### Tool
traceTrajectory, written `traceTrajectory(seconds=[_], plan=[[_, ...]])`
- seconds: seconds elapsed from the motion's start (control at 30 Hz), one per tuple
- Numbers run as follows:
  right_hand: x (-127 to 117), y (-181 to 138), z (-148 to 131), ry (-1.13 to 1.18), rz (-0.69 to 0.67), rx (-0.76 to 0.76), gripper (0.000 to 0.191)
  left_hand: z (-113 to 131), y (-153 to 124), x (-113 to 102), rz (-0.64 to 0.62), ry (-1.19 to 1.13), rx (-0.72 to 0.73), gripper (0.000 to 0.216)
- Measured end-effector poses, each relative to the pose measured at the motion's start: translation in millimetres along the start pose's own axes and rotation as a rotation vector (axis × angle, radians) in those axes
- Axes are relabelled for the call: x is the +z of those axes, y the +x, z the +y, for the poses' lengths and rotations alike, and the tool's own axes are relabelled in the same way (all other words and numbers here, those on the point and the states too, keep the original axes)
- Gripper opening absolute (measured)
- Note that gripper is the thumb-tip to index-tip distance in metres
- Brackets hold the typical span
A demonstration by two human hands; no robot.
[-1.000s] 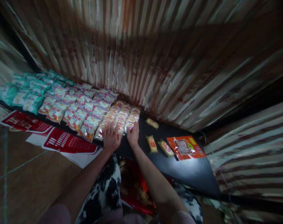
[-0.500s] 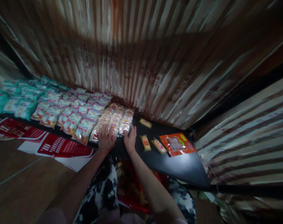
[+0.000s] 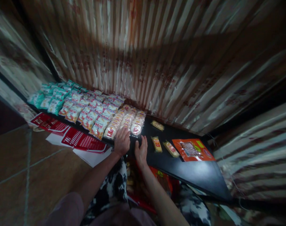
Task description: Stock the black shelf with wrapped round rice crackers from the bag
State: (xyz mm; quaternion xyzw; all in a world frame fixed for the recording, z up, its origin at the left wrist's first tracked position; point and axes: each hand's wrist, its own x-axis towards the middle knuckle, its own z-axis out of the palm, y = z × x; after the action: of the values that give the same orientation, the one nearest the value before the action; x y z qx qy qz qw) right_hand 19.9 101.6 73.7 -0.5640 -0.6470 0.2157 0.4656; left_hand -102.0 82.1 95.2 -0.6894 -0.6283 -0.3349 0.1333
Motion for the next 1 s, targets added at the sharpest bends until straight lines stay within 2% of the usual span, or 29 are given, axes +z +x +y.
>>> traceTrajectory(seconds=[0.23,0.43,0.57,0.63,0.73,0.8,1.0], plan=[[-15.0,-30.8,7.6,0.032,-0.007,-0.013,0.046,48.8,-45.7,8.1,0.001,-0.207,0.093,0.030],[-30.9,-57.6,20.4,0.050,-0.033,-0.082,0.043,60.3,-79.1,8.2,-0.050,-0.345,0.173,0.036],[-36.9,-69.8,20.3,0.080,-0.058,-0.117,0.043,65.1,-87.2,3.6,-0.106,-0.384,0.183,0.038],[-39.0,-72.0,18.8,0.068,-0.064,-0.117,0.043,65.2,-88.2,0.9,-0.088,-0.380,0.178,0.036],[-41.3,-69.0,17.3,0.035,-0.088,-0.123,0.041,56.8,-87.3,-4.8,0.012,-0.331,0.091,0.036],[-41.9,-64.0,17.4,0.008,-0.096,-0.158,0.041,42.9,-84.9,-10.5,0.081,-0.270,-0.006,0.039],[-32.7,-46.9,10.1,-0.120,-0.089,-0.324,0.042,-32.9,-66.9,-31.9,0.219,-0.006,-0.353,0.045]])
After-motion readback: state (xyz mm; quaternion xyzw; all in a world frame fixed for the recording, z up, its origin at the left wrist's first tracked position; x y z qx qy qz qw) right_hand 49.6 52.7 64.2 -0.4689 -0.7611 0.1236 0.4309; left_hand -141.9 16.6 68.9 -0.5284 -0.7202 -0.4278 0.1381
